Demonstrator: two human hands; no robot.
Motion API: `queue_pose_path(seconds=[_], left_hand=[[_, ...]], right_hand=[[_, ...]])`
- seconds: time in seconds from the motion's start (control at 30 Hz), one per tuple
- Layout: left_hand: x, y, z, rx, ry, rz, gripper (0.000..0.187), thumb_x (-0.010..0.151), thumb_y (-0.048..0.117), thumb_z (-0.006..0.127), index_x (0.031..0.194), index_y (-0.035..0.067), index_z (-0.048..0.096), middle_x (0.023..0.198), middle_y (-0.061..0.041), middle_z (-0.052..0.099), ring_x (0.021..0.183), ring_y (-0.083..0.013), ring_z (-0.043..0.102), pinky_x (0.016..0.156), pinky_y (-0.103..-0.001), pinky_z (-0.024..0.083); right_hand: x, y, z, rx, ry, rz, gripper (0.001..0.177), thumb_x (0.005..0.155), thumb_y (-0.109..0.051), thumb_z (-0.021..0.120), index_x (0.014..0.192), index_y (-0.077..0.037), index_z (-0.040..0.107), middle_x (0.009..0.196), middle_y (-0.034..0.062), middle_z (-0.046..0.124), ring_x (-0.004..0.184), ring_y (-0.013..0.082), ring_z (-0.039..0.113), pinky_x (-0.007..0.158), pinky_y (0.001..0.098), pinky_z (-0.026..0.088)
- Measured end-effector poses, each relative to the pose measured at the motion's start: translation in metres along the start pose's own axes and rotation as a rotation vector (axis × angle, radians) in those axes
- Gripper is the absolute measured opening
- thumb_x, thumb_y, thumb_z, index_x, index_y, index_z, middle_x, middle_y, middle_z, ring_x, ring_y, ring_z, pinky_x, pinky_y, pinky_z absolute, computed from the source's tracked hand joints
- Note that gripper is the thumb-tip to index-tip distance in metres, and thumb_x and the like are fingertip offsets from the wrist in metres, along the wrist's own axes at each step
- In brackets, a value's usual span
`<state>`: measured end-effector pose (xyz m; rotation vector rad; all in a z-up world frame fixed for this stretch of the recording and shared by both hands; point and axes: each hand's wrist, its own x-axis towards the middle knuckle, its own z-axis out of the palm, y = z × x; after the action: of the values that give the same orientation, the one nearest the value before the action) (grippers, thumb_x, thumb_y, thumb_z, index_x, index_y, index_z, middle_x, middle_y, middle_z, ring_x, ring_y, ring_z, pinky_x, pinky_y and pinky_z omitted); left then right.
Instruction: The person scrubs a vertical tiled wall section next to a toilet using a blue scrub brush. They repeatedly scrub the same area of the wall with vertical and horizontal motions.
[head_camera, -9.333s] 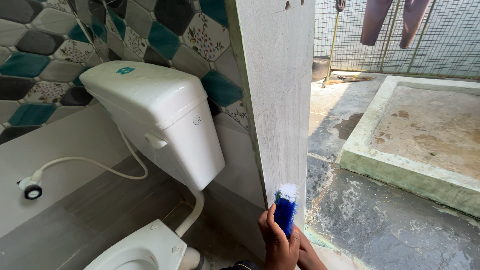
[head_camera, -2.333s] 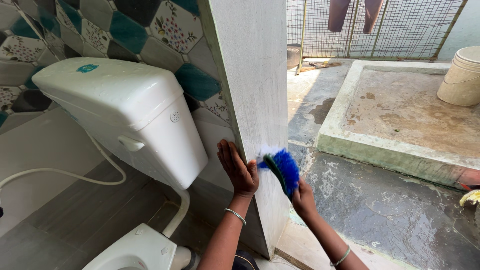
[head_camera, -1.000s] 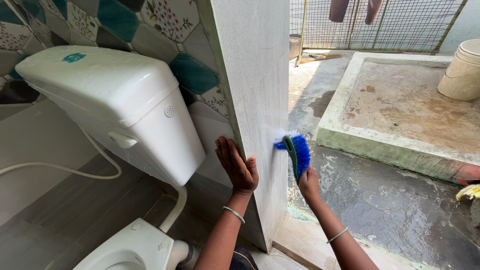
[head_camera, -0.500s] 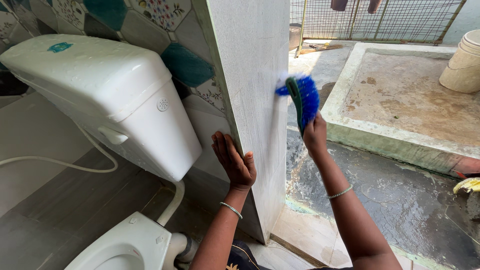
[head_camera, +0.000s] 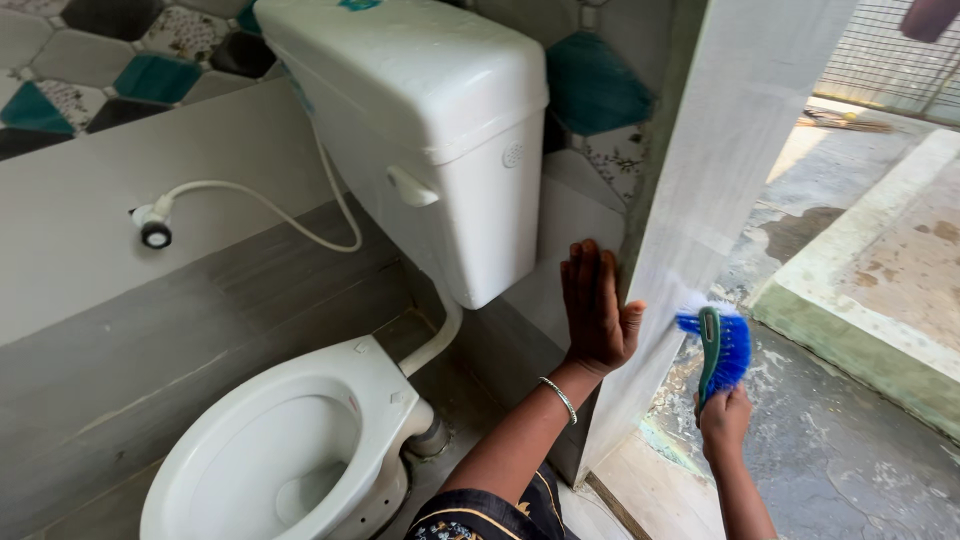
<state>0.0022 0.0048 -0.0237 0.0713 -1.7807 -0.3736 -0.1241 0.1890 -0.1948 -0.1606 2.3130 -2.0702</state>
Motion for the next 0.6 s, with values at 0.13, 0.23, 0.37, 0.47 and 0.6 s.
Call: queue_pose_path(seconds=[0.13,0.23,0.37,0.47,0.6], left_hand=[[-0.001,0.0,0.001,-0.008,0.01,0.001,0.068,0.114,0.046,0.034,0.159,-0.006,0.031,0.168,-0.03,0.027,0.161,-0.0457,0.022,0.132,-0.061,0.015],[-0.002,-0.001,0.002,-0.014,0.025,0.0,0.067,0.115,0.047,0.034,0.158,-0.005,0.032,0.167,-0.03,0.028,0.161,-0.0454,0.023,0.133,-0.061,0.016],[-0.001,-0.001,0.003,-0.011,0.026,-0.003,0.068,0.114,0.048,0.033,0.157,-0.004,0.034,0.166,-0.03,0.03,0.161,-0.0459,0.025,0.133,-0.061,0.017],[-0.003,-0.002,0.004,-0.007,0.012,-0.015,0.068,0.114,0.049,0.033,0.157,-0.004,0.035,0.166,-0.03,0.031,0.161,-0.0461,0.025,0.133,-0.061,0.017],[-0.003,-0.003,0.004,-0.021,0.014,-0.01,0.069,0.114,0.049,0.033,0.158,-0.004,0.034,0.167,-0.03,0.03,0.162,-0.046,0.024,0.134,-0.061,0.016]], right_hand=[[0.005,-0.02,-0.007,-0.045,-0.025,-0.174,0.027,0.115,-0.02,0.037,0.12,-0.003,0.058,0.083,0.0103,0.066,0.061,0.0144,0.062,0.047,0.0314,0.048],[0.023,-0.079,-0.007,0.109,-0.049,-0.312,0.026,0.12,-0.021,0.038,0.118,-0.002,0.055,0.08,0.0099,0.06,0.056,0.0146,0.057,0.043,0.0326,0.045],[0.028,-0.158,0.0,0.365,-0.135,-0.552,0.025,0.127,-0.023,0.042,0.118,-0.001,0.053,0.074,0.0056,0.056,0.055,0.0101,0.052,0.045,0.0265,0.037],[0.016,-0.172,0.011,0.404,-0.136,-0.645,0.028,0.127,-0.025,0.041,0.117,-0.001,0.051,0.07,0.0049,0.054,0.052,0.0095,0.051,0.043,0.0251,0.035],[-0.008,-0.126,0.016,0.288,-0.075,-0.538,0.031,0.123,-0.028,0.036,0.126,-0.002,0.054,0.07,0.003,0.051,0.053,0.0104,0.051,0.043,0.0277,0.035]])
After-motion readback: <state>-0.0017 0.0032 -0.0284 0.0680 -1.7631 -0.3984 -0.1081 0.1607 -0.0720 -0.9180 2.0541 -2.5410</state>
